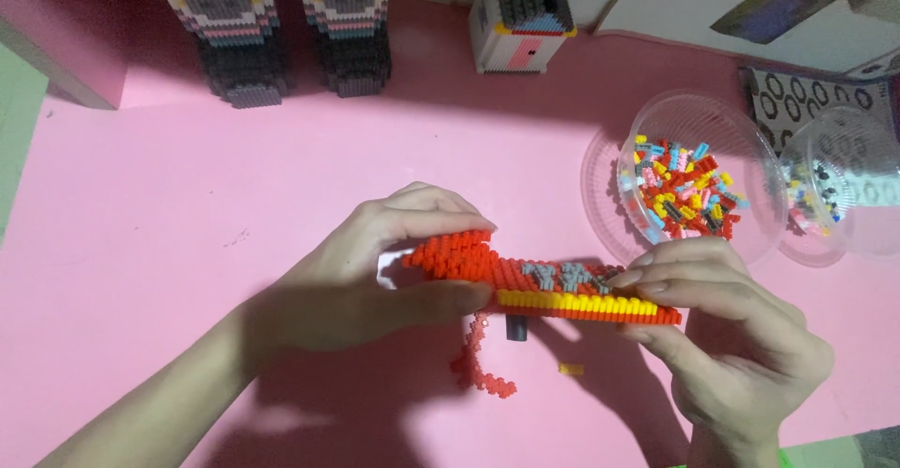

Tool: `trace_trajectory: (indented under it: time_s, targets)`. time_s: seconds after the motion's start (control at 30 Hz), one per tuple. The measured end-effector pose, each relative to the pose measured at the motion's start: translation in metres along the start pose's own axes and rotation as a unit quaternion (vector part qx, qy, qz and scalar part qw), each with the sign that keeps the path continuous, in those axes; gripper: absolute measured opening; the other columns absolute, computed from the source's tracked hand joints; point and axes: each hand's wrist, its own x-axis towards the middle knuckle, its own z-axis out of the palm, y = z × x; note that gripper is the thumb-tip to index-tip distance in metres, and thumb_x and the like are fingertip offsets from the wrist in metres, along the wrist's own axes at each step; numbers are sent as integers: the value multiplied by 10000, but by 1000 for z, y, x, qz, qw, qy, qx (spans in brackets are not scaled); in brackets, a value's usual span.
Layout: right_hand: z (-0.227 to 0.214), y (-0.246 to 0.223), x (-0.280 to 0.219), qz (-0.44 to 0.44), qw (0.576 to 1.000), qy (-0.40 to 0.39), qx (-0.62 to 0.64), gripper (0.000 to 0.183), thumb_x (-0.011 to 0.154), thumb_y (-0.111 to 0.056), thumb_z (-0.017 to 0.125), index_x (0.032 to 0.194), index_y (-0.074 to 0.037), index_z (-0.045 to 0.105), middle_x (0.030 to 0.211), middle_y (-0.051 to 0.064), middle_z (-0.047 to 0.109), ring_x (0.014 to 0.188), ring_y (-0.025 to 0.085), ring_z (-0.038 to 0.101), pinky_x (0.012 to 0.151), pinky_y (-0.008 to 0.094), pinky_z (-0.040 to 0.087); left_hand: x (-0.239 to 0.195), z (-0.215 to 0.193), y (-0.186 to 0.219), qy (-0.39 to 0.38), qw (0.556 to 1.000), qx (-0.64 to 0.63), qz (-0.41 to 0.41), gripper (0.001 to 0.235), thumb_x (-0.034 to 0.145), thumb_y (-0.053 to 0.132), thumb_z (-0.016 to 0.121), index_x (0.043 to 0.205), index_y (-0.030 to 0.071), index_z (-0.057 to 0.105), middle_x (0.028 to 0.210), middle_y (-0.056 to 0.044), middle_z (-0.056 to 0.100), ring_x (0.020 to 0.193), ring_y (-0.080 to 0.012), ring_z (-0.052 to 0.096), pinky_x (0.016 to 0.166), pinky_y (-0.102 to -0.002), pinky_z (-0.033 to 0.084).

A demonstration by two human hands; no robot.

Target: The person assembles a red and yellow micro bead structure with the word 'Tai' in gray. They use a small hammer to secure the beads and add yellow pieces to the bottom edge. The person repeatedly picks up and places yellow beads, occasionally using the hammer to press them into place.

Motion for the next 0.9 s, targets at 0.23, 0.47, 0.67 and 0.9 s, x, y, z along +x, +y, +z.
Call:
trace_trajectory:
  time_s: [0.23, 0.47, 0.67, 0.9]
  targets:
    - [0, 1, 1, 10, 1000, -7, -4, 265, 806, -106, 757, 960, 87, 661, 961, 240, 739, 936, 347, 747, 994, 447, 611, 2, 0, 3, 7, 999, 34, 29, 428, 919, 425, 713, 1166, 83, 786, 1146, -78, 731, 1129, -187, 650, 959, -310, 539]
    - [0, 4, -6, 22, 1000, 16, 7, 269, 824, -89, 744, 983, 107, 652, 938, 246, 722, 929, 375, 729, 952, 431, 610, 3, -1, 12, -3, 999, 27, 30, 337, 933, 446, 688, 994, 145, 826, 1022, -19, 754, 1066, -162, 650, 957, -304, 503]
    - [-1, 4, -6, 16, 1000, 12, -2, 244, 832, -78, 744, 976, 97, 653, 943, 239, 730, 933, 366, 733, 981, 439, 615, 3, 0, 10, 2, 1000, 28, 2, 341, 906, 433, 722, 1016, 129, 831, 1066, -38, 758, 1082, -163, 655, 946, -296, 510]
    - [2, -2, -2, 5, 1000, 7, -17, 226, 842, -86, 736, 969, 81, 651, 962, 241, 743, 947, 355, 745, 980, 425, 616, 2, -1, 5, 3, 999, 36, -38, 546, 877, 474, 722, 1281, 110, 775, 1207, -55, 736, 1172, -155, 667, 981, -292, 524]
